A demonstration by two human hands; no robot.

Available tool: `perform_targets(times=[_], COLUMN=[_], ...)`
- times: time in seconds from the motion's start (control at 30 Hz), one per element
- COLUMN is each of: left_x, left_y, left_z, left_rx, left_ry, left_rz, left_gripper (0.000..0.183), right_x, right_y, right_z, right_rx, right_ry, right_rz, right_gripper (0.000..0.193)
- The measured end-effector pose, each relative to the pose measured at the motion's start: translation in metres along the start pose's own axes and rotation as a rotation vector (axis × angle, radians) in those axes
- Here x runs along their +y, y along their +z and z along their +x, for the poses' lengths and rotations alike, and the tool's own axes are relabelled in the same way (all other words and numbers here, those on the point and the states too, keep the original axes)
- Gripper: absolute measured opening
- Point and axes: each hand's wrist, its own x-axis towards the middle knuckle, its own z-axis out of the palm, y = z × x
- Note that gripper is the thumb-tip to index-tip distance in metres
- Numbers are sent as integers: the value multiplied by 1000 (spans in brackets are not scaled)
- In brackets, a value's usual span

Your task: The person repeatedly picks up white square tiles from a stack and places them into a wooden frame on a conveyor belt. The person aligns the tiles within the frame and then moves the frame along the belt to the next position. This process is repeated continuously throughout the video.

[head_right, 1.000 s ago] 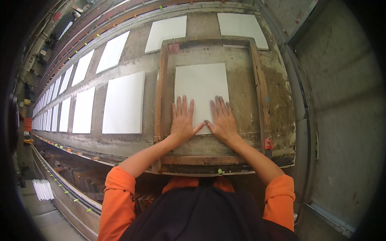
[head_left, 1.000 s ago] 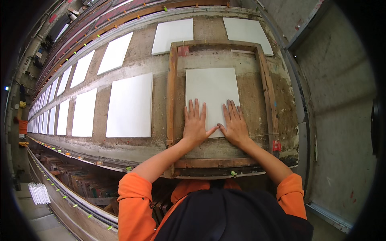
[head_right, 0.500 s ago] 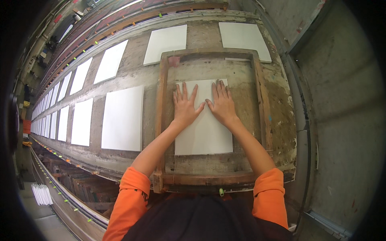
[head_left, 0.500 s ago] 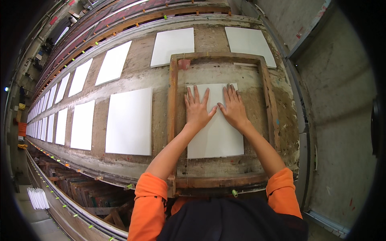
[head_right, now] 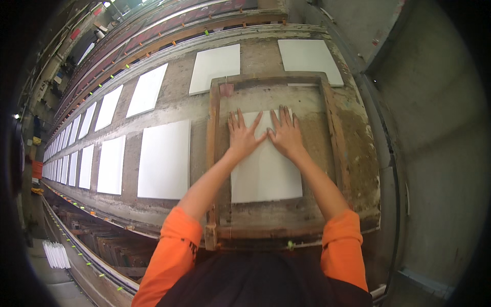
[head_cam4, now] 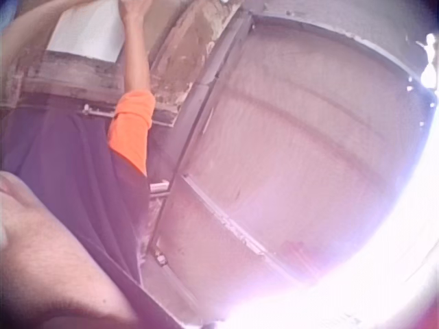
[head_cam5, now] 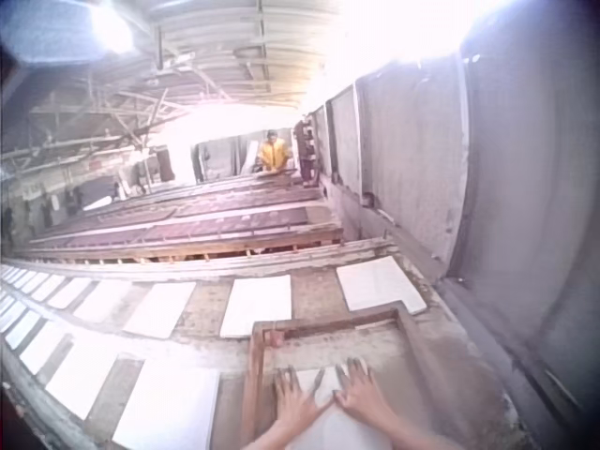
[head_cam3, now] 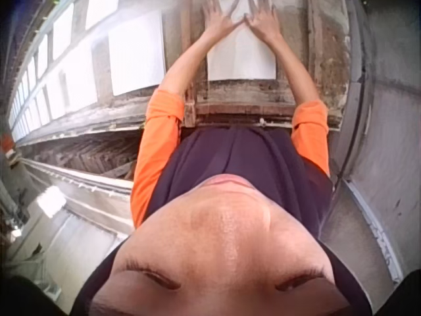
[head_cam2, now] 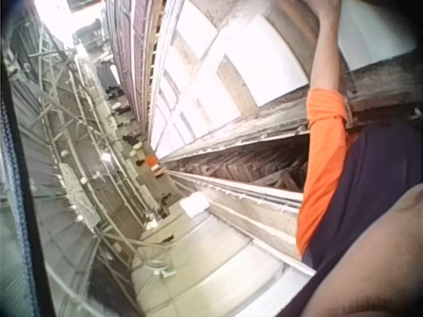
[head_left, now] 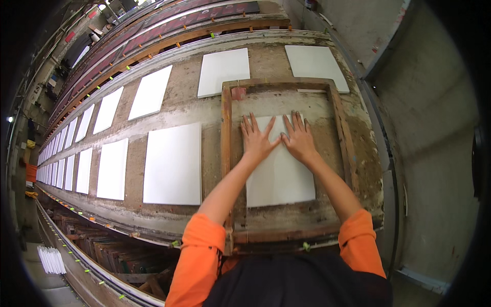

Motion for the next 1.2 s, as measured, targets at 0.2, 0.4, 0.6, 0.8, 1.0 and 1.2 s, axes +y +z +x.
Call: perform_targets(times=[0.2,0.4,0.6,0.8,1.0,1.2], left_x=[-12,-32,-47,-35,-35,50], left_y=[-95,-94,-83,-104,-151,-169], left_z=[-43,-89,-90,-63,4,23], left_rx=[15,-122,-53,142,181,-5], left_ry=[-88,-446,-445,-292,-144,39], left_rz=[191,-256,-345,-395,-637,-918], left_gripper=[75,79,71,71,70,72], right_x=[27,54,76,115,75,66], right_y=[-85,-103,-109,-137,-259,-296], right_z=[-44,-113,-106,-108,-127,-204], right_rx=[136,-245,-237,-15,30,438], right_ry=[238,567,716,632,619,694], right_rz=[98,-177,271,-1,767,718], right_gripper=[56,95,83,68,82,78])
